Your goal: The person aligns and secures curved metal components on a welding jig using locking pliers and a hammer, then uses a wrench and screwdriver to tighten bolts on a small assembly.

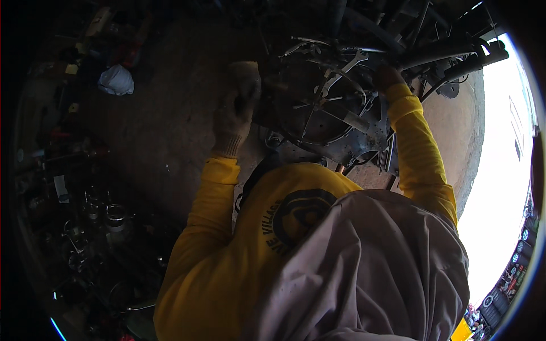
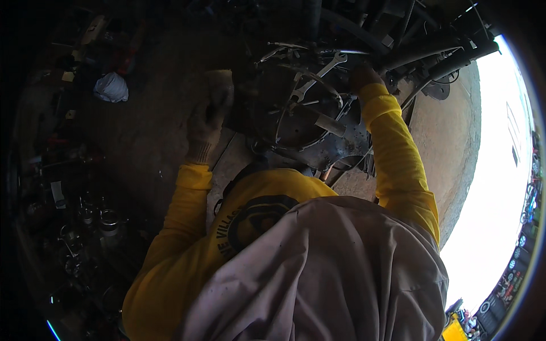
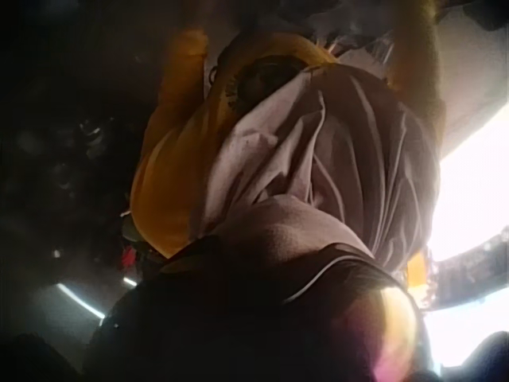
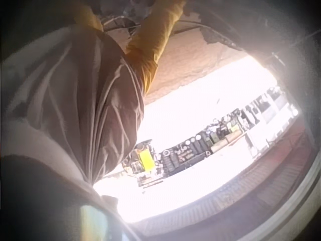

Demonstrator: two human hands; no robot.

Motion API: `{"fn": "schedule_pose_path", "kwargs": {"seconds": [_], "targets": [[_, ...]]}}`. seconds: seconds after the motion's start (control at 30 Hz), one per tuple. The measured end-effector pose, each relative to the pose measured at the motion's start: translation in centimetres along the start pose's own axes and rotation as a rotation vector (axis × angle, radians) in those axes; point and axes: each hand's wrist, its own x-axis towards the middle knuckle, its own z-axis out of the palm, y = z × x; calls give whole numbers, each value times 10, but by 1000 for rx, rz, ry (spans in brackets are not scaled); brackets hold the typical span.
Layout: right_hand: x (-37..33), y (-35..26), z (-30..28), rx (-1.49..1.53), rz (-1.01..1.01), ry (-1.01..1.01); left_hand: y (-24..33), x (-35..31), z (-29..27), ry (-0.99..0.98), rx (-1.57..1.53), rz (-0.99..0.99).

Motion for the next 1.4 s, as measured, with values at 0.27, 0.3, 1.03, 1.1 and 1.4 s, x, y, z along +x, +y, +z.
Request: {"fn": "schedule_pose_path", "kwargs": {"seconds": [0.27, 0.3, 1.03, 1.1, 1.4], "targets": [[-30, -12, -32, 499, 332, -47, -2, -14, 26, 25, 20, 45], [-27, -9, -38, 428, 308, -60, -5, -15, 29, 44, -14, 105], [227, -99, -63, 1045, 172, -471, -27, -12, 27, -472, 99, 80], [235, -103, -69, 1157, 229, -495, -51, 1, 82, -469, 251, 277], [242, -66, -75, 1034, 223, -667, -35, 9, 5, -455, -39, 183]]}}
